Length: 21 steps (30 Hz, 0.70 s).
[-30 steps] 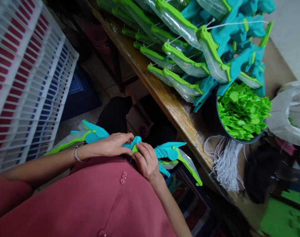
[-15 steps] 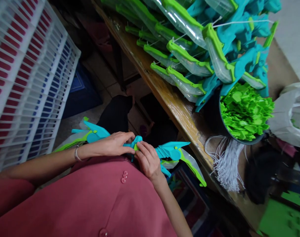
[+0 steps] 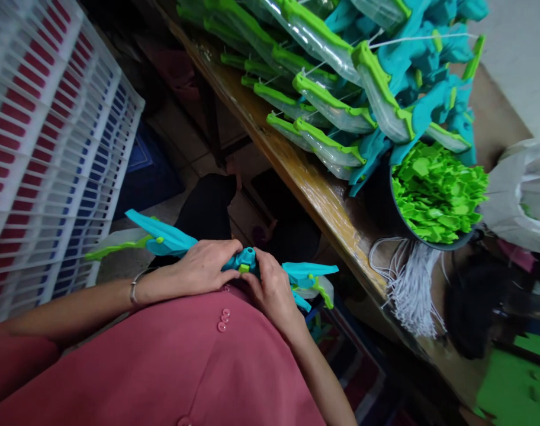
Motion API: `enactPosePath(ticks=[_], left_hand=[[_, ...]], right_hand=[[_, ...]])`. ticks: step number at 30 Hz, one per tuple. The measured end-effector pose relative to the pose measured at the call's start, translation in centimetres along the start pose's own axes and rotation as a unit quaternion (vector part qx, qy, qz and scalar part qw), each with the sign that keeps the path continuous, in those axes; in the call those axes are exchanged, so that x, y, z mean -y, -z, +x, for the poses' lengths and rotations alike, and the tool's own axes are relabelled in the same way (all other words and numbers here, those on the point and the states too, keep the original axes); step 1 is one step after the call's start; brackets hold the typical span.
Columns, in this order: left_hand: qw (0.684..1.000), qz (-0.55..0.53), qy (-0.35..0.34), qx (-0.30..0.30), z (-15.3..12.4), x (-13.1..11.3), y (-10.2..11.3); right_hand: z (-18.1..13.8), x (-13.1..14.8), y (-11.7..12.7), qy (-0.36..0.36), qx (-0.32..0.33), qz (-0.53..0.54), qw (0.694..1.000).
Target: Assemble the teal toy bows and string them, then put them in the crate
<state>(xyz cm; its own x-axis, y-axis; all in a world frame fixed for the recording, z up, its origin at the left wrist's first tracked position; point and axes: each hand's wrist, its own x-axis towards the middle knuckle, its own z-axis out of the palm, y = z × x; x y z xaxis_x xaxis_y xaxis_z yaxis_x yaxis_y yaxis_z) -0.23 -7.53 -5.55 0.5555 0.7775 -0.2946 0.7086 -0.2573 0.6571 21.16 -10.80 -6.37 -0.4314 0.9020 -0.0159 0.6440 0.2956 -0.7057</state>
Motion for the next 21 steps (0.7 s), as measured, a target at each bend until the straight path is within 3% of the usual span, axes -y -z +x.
enactPosePath(ticks=[3, 14, 21], left_hand=[[1.0, 0.015, -0.015, -0.01, -0.5, -0.2, -0.2], [0.997, 0.054, -0.046, -0.021, -1.2, -1.4, 0.0], [0.996, 0.06, -0.069, -0.007, -0.6, -1.5, 0.1]], right_hand=[[0.6, 0.4, 0.6, -0.032, 0.073, 0.007, 0.997], [0.8, 2.7, 1.7, -0.008, 0.05, -0.039, 0.998], [1.5, 2.7, 2.6, -0.054, 0.089, -0.058, 0.993]])
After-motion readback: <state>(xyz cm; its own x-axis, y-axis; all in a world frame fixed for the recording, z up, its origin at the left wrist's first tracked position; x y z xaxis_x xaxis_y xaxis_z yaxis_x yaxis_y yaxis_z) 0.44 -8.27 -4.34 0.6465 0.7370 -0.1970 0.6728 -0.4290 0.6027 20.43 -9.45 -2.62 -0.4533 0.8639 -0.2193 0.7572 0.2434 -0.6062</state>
